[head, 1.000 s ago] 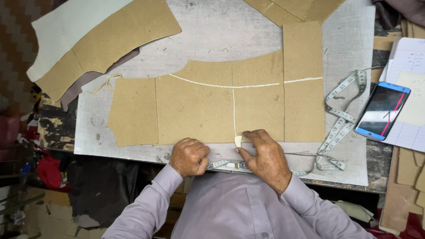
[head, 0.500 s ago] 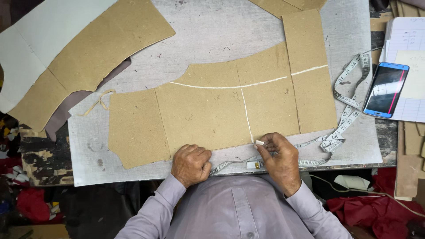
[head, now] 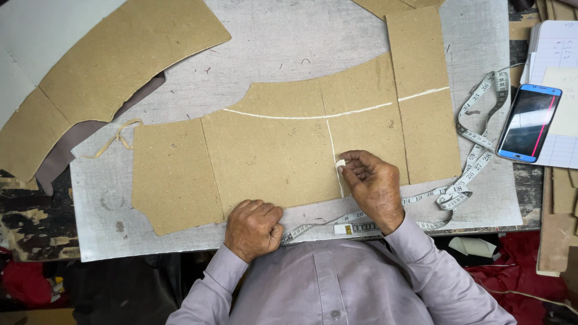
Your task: The person measures cardboard garment pattern pieces laid on the work table with a measuring tape, then marks straight and curved guide lines across the pieces with tailor's chalk, repositioning the tape to measure several sections of the pattern.
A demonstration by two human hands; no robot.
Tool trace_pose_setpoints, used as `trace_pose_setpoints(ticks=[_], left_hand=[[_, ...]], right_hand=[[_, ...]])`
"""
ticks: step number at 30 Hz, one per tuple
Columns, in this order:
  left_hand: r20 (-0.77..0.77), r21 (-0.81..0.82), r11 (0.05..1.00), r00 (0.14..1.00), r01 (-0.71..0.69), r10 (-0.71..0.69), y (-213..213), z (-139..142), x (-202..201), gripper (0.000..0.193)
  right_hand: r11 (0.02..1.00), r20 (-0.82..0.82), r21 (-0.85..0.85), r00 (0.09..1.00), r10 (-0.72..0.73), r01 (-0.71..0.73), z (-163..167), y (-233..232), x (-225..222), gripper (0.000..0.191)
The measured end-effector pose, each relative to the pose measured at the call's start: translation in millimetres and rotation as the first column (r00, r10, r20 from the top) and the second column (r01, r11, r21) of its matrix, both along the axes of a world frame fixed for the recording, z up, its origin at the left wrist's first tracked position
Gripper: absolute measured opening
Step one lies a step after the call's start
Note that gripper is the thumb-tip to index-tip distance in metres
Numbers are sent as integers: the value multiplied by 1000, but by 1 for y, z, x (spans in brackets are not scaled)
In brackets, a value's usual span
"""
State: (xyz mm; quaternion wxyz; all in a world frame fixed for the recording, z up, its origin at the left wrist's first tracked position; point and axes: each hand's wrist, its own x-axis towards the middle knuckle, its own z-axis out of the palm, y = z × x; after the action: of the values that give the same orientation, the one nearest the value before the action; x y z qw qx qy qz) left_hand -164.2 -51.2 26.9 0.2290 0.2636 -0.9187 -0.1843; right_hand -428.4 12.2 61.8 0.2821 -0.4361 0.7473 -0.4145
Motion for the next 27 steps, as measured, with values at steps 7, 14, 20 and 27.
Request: trace_pose_setpoints(ticks=[7,14,20,27], left_hand=[[-6,0,1000,1000,0,0,-4,-2,-1,11],[5,13,1000,1000,-5,5,-4,-4,-2,18],[20,28,999,1000,-16,16,-5,-3,-3,20],[5,40,999,1000,-6,6,-6,-1,-4,19]], right_hand=[[1000,-114,-22,993,13,-16,-2,-3,3,17],[999,-126,36,992,11,-7,-8,3,4,14],[1000,-128,15,992,-6,8,-9,21,11,15],[996,-85,80,996,-29,36,-8,50,19,15]])
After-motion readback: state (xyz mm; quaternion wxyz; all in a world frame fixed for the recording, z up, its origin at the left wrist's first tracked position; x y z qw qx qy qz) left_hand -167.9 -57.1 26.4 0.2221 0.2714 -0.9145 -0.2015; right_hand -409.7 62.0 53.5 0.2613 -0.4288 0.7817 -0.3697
